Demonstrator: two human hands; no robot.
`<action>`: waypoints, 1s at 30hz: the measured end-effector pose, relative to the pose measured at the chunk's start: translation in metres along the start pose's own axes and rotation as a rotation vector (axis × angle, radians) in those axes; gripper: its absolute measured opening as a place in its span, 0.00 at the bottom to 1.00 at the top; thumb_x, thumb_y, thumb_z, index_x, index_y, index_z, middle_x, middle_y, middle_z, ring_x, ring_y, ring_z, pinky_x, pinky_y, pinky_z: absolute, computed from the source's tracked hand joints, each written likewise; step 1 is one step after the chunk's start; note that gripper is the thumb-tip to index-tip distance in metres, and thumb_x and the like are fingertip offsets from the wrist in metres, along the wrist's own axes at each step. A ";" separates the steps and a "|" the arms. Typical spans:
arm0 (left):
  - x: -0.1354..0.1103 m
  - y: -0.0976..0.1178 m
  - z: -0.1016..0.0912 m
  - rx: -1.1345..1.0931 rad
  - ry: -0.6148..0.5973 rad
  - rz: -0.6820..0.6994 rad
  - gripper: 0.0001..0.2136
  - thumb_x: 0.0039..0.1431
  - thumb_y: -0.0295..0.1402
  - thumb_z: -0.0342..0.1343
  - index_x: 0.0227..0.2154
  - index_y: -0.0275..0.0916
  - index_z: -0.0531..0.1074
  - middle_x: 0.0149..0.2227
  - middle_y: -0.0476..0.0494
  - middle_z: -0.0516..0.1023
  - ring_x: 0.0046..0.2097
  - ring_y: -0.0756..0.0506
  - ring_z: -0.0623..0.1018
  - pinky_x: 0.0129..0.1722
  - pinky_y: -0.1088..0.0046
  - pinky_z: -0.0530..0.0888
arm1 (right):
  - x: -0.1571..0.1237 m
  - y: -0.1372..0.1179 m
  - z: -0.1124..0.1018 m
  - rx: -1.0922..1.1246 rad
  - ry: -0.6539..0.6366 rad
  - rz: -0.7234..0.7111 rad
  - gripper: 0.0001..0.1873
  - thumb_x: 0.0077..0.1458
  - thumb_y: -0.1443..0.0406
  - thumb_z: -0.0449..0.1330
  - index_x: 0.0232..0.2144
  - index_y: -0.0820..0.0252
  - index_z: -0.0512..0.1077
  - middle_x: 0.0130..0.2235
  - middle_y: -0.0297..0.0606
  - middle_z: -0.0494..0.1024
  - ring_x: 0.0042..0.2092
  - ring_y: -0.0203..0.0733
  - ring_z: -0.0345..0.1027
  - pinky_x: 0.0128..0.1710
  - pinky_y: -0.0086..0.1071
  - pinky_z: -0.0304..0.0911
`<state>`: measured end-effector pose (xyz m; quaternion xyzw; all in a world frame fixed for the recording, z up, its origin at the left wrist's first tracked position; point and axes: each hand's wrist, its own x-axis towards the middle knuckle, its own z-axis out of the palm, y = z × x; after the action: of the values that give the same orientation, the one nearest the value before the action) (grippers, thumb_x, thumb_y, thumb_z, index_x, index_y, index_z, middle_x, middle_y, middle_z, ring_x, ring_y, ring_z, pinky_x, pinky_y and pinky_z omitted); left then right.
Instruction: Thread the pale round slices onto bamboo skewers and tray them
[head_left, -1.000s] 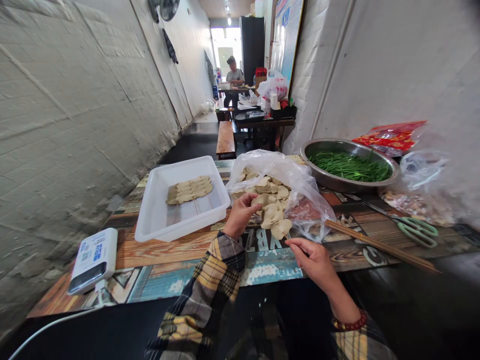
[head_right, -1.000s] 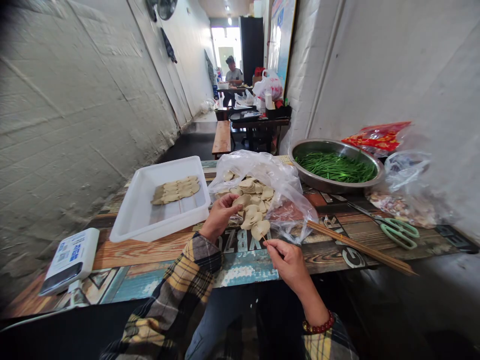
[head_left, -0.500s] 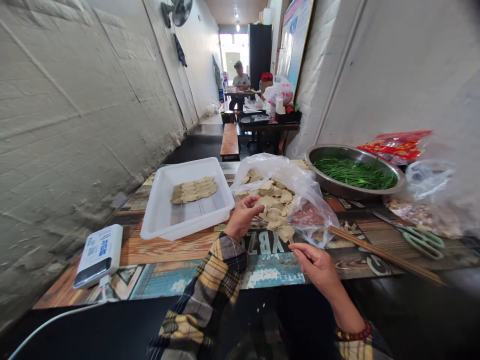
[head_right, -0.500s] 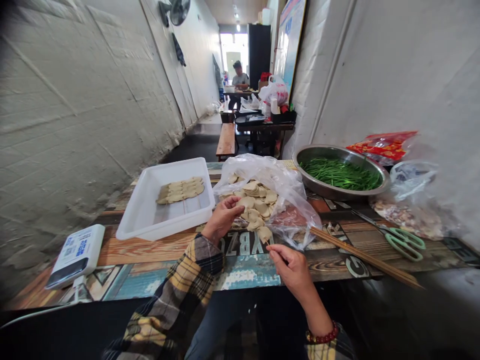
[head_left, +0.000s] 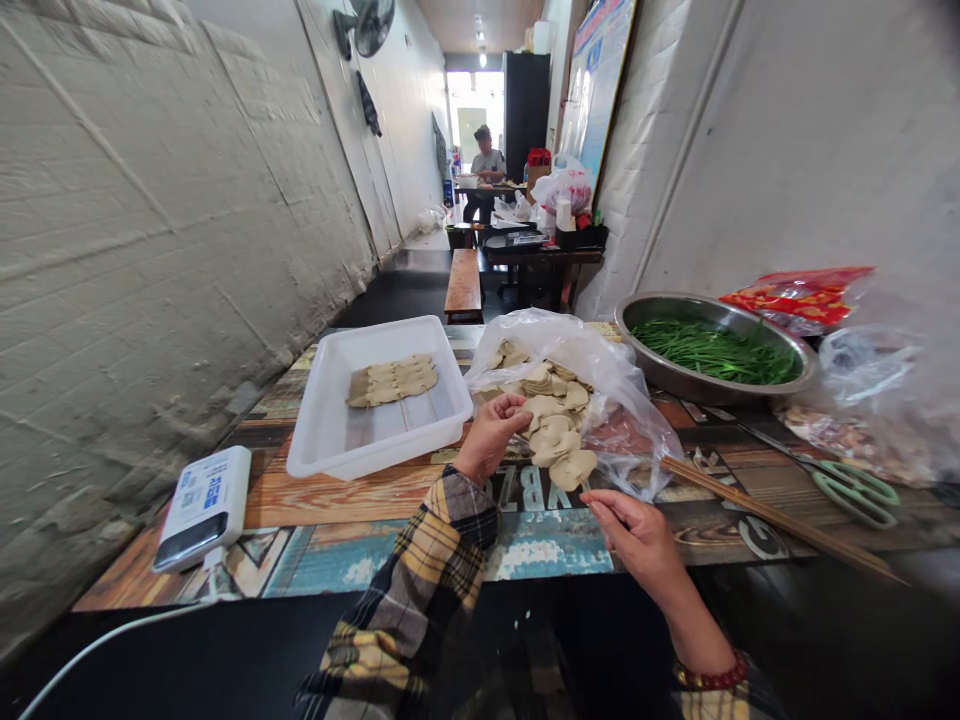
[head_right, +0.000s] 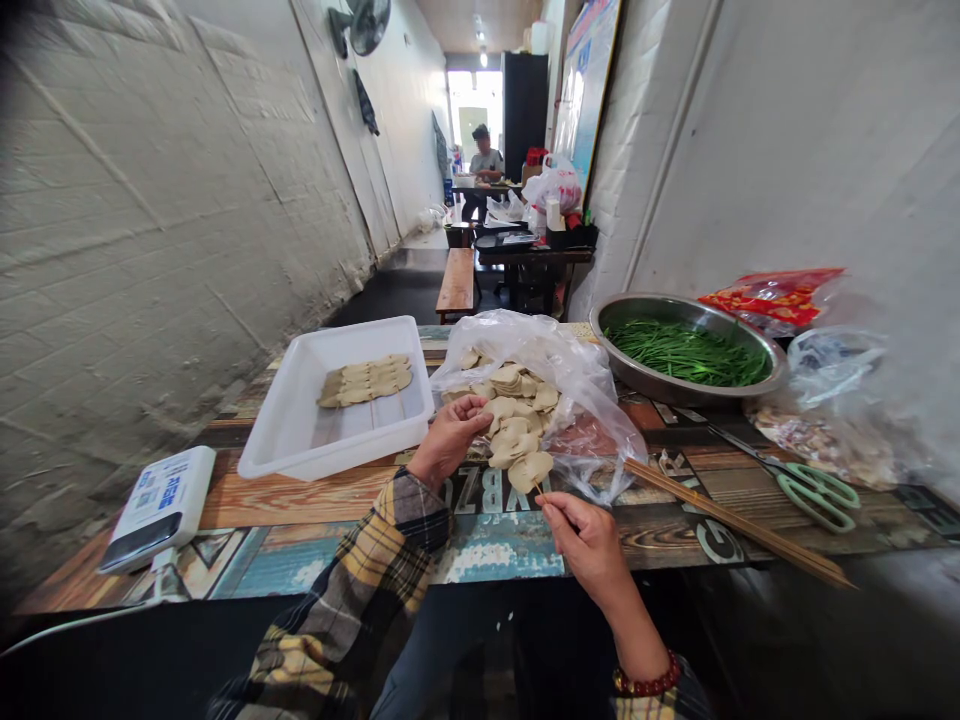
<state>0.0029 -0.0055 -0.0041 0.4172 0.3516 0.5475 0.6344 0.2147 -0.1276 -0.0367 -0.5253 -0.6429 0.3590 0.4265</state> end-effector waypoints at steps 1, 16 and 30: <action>0.000 0.000 0.000 0.004 -0.006 0.000 0.15 0.38 0.32 0.70 0.30 0.34 0.73 0.24 0.51 0.73 0.25 0.55 0.70 0.27 0.80 0.64 | 0.000 -0.001 0.000 0.001 0.004 -0.001 0.19 0.59 0.55 0.55 0.37 0.63 0.78 0.19 0.32 0.71 0.19 0.36 0.65 0.20 0.27 0.61; -0.003 0.003 0.002 0.047 0.002 0.003 0.14 0.41 0.39 0.67 0.26 0.35 0.74 0.22 0.50 0.71 0.23 0.54 0.65 0.24 0.78 0.59 | -0.002 0.004 -0.001 -0.052 0.018 -0.020 0.18 0.59 0.56 0.56 0.39 0.61 0.79 0.18 0.32 0.71 0.19 0.36 0.65 0.21 0.28 0.62; -0.003 0.001 0.003 0.059 -0.023 0.007 0.13 0.41 0.39 0.67 0.26 0.35 0.74 0.20 0.52 0.69 0.22 0.55 0.63 0.23 0.77 0.57 | -0.003 0.003 -0.002 -0.050 0.014 -0.036 0.17 0.59 0.57 0.56 0.39 0.62 0.79 0.18 0.31 0.70 0.20 0.36 0.65 0.22 0.28 0.62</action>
<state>0.0046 -0.0088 -0.0020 0.4434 0.3587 0.5344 0.6238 0.2175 -0.1297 -0.0391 -0.5264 -0.6581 0.3313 0.4243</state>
